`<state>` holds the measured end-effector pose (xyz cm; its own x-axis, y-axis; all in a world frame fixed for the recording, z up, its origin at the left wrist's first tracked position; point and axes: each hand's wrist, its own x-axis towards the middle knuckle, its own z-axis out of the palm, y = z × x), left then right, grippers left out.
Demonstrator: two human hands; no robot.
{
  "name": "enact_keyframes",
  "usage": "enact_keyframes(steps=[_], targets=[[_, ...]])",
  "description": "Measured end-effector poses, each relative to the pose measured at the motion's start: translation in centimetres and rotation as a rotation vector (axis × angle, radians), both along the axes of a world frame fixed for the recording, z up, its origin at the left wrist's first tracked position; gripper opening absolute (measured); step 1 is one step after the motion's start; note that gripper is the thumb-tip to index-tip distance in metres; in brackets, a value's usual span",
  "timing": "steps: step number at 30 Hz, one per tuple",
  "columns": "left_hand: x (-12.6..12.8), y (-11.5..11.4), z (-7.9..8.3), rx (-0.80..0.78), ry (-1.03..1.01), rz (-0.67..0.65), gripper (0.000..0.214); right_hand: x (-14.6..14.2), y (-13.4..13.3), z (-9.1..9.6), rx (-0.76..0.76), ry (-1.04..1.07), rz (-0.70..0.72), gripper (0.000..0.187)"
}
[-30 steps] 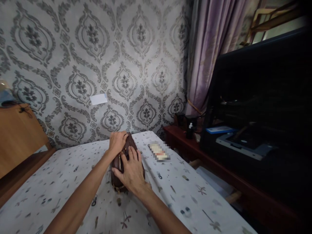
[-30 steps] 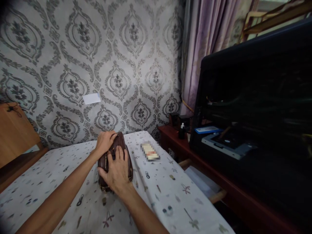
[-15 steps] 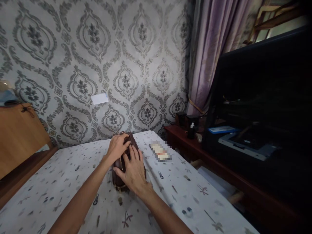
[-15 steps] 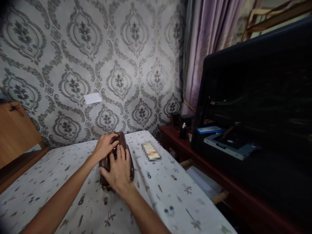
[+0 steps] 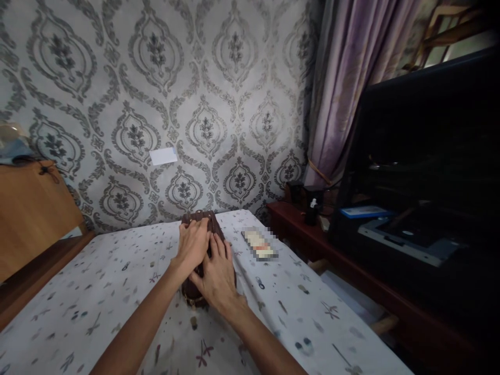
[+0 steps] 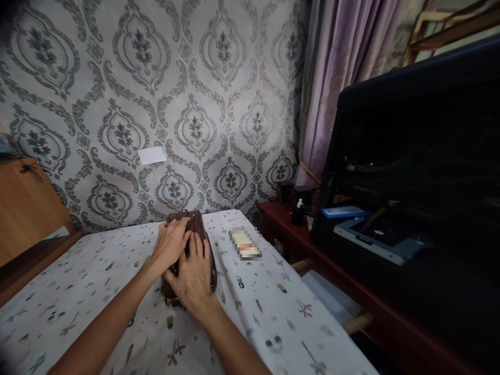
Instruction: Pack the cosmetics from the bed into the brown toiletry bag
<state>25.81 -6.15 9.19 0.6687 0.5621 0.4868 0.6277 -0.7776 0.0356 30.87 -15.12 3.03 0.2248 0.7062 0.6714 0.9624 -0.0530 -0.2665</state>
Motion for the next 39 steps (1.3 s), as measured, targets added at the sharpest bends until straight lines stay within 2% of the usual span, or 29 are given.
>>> enact_keyframes(steps=[7, 14, 18, 24, 30, 35, 39], targets=[[0.3, -1.0, 0.5, -0.036, 0.02, 0.113, 0.021, 0.0, 0.1, -0.1, -0.009, 0.005, -0.002, 0.075], [-0.2, -1.2, 0.5, -0.037, -0.059, 0.061, 0.017, 0.0, 0.3, -0.4, 0.038, 0.011, 0.009, 0.07], [0.0, -1.2, 0.1, -0.036, -0.06, 0.086, 0.021, 0.5, 0.3, -0.7, 0.066, -0.011, 0.035, 0.071], [0.3, -1.0, -0.1, -0.022, -0.044, 0.12, 0.017, 2.0, -0.9, -2.0, 0.138, -0.045, 0.068, 0.058], [0.3, -0.6, -0.5, 0.022, -0.084, 0.092, 0.011, 2.4, -0.6, -3.7, 0.188, -0.064, 0.099, 0.057], [0.2, -0.4, -1.0, 0.04, -0.149, 0.048, 0.008, 2.3, -0.1, -4.0, 0.185, -0.053, 0.115, 0.058], [0.0, -1.1, -1.1, 0.049, -0.144, 0.032, 0.01, 2.5, -0.1, -4.1, 0.182, -0.059, 0.129, 0.062]])
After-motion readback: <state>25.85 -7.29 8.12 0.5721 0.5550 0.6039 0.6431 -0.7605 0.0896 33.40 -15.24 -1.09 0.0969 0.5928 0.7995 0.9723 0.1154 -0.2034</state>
